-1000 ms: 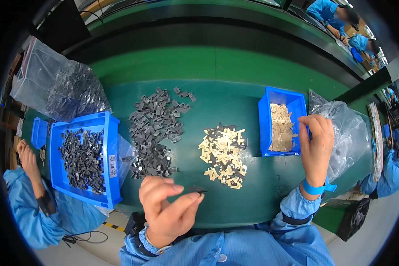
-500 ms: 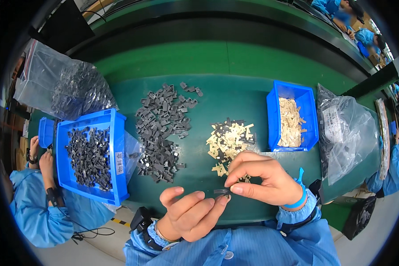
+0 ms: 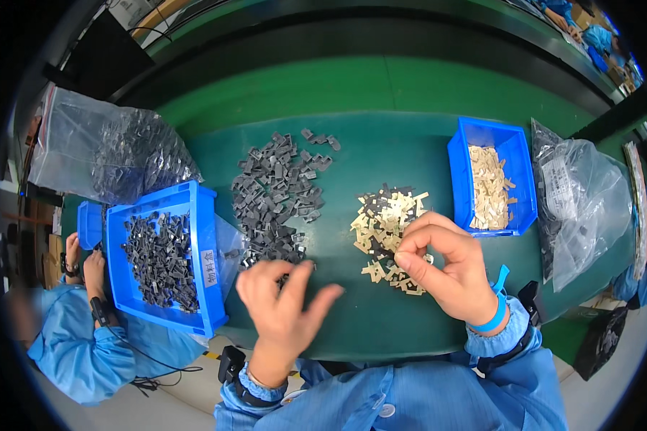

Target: Sorting and assembling small black and tan plastic components on a workbench.

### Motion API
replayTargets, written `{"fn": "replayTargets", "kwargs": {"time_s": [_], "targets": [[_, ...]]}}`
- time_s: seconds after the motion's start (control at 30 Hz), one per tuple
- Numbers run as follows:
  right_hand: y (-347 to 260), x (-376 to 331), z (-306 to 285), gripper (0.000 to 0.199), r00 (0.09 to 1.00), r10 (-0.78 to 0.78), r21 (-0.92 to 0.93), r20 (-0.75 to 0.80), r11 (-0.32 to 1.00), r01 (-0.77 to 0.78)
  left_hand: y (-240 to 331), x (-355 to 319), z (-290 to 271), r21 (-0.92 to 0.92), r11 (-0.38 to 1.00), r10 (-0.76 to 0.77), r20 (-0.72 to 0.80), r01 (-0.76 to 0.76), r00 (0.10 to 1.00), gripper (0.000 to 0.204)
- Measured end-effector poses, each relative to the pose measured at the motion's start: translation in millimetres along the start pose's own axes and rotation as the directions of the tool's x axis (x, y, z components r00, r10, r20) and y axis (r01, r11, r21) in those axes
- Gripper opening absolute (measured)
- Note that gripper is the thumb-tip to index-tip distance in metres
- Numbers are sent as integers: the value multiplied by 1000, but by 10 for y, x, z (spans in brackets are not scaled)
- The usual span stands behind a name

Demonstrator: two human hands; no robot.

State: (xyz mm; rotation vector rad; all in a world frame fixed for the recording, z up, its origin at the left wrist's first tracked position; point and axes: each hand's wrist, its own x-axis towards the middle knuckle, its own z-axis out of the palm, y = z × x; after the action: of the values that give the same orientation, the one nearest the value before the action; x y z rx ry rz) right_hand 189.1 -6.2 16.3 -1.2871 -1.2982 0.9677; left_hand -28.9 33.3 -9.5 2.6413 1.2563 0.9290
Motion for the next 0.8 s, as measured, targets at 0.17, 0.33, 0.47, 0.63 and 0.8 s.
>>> {"fn": "replayTargets", "kwargs": {"time_s": [0.17, 0.33, 0.47, 0.63, 0.8], "targets": [[47, 7, 37, 7, 998, -70, -26, -2, 997, 70, -125, 1, -62, 41, 990, -137, 18, 136, 990, 30], [70, 2, 48, 7, 998, -63, -17, 16, 998, 63, -51, 87, 17, 104, 993, -69, 159, 53, 985, 31], [78, 0, 38, 7, 997, -72, -32, 15, 997, 72, -77, 86, 126, 95, 994, -61, 107, 51, 992, 24], [74, -19, 103, 13, 991, -130, -29, -17, 991, 129, 66, 110, 5, -555, 764, -326, 106, 328, 939, 18], [39, -53, 172, 31, 905, -425, -6, 4, 905, 425, 277, 79, 64, -634, -614, -123, 666, 471, 736, 18]]}}
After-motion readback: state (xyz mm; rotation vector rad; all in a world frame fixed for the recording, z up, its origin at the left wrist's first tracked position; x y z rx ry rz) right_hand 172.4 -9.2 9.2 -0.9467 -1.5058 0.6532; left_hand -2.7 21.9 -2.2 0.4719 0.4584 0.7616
